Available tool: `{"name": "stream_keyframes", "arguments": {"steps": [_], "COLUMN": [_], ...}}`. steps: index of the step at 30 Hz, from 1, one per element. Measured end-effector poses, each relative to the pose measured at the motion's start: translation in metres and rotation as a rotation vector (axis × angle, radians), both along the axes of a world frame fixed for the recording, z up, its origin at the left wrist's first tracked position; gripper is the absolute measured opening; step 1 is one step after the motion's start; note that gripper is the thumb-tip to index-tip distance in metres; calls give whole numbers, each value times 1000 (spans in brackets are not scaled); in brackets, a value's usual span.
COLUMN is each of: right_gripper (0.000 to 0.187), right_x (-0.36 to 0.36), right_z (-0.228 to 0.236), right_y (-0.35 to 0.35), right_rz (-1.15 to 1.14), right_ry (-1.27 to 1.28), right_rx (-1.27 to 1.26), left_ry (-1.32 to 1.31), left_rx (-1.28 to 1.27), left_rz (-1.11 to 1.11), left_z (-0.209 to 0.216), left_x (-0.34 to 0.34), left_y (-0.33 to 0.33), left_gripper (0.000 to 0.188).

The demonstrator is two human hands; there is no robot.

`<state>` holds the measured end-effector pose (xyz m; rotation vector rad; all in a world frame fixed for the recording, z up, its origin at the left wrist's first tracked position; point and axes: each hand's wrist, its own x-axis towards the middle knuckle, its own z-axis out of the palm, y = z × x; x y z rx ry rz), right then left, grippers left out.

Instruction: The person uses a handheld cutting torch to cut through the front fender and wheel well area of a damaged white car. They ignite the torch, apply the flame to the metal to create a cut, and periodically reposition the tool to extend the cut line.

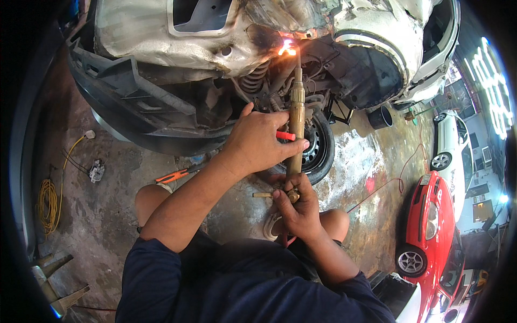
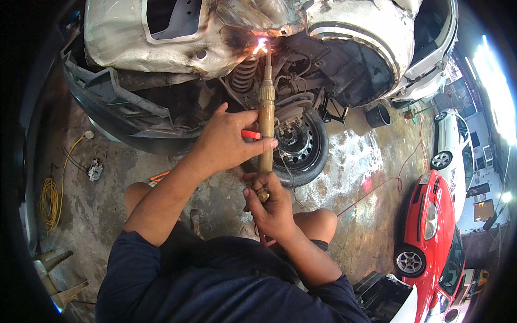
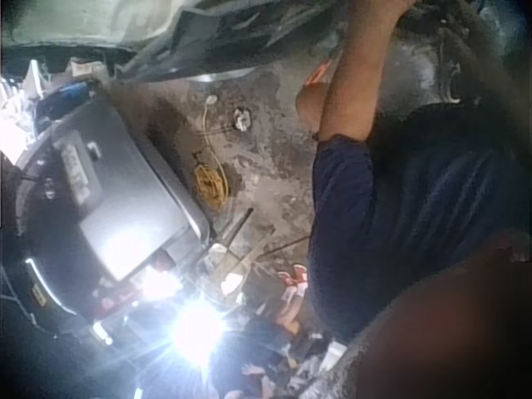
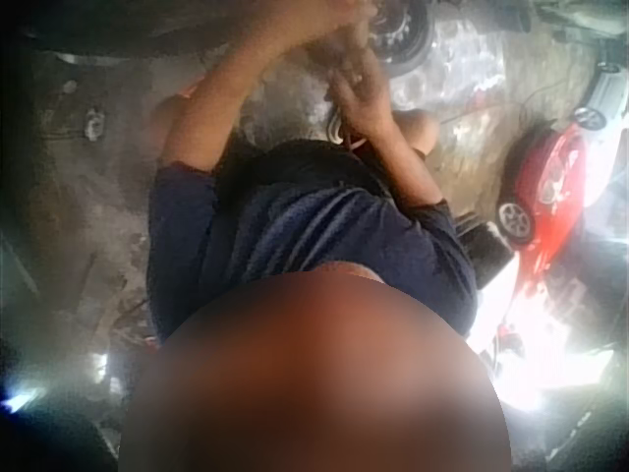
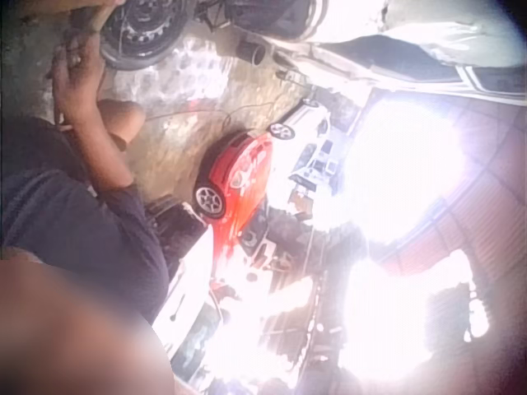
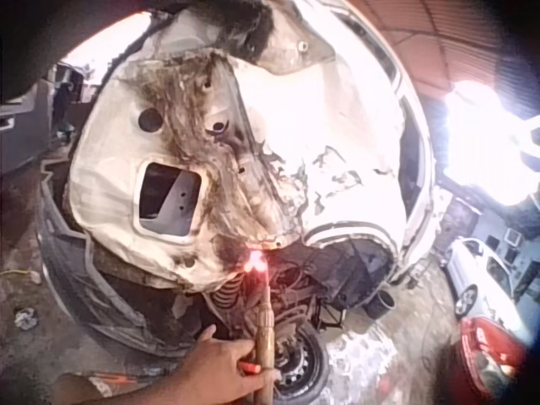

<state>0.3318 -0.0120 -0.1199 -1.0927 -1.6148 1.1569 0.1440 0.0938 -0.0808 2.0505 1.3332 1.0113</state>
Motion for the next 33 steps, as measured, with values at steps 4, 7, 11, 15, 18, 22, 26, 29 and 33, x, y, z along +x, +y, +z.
{"name": "stream_keyframes", "arguments": {"steps": [4, 7, 11, 15, 18, 22, 26, 29, 33], "right_gripper": [21, 23, 26, 31, 35, 36, 30, 29, 27], "right_x": [-1, -1, 1, 3, 4, 4, 3, 3, 5], "right_z": [-2, -2, 0, 2, 4, 6, 3, -1, -5], "right_y": [0, 0, 1, 0, -2, -3, -1, 0, 1], "right_rz": [-12, -20, -3, 7, 9, -3, -20, -9, -4], "right_ry": [33, 54, -2, -60, -78, -87, -64, 4, 17], "right_rx": [-43, -65, -11, 6, -56, -73, -10, -31, -21], "left_ry": [9, 12, -59, -50, -28, 8, -1, 15, -10], "left_rx": [-19, -34, 23, 8, 6, 2, -13, -39, -8], "left_rz": [-2, -7, 15, 1, 3, 2, -5, -16, 4], "left_z": [1, 1, -2, -3, -3, -1, 0, 0, 0], "left_x": [0, 0, 0, 0, 0, 0, 0, -1, 0], "left_y": [2, 2, 1, 0, 0, 0, 1, 2, 0], "left_gripper": [55, 57, 63, 67, 66, 63, 60, 61, 64]}}
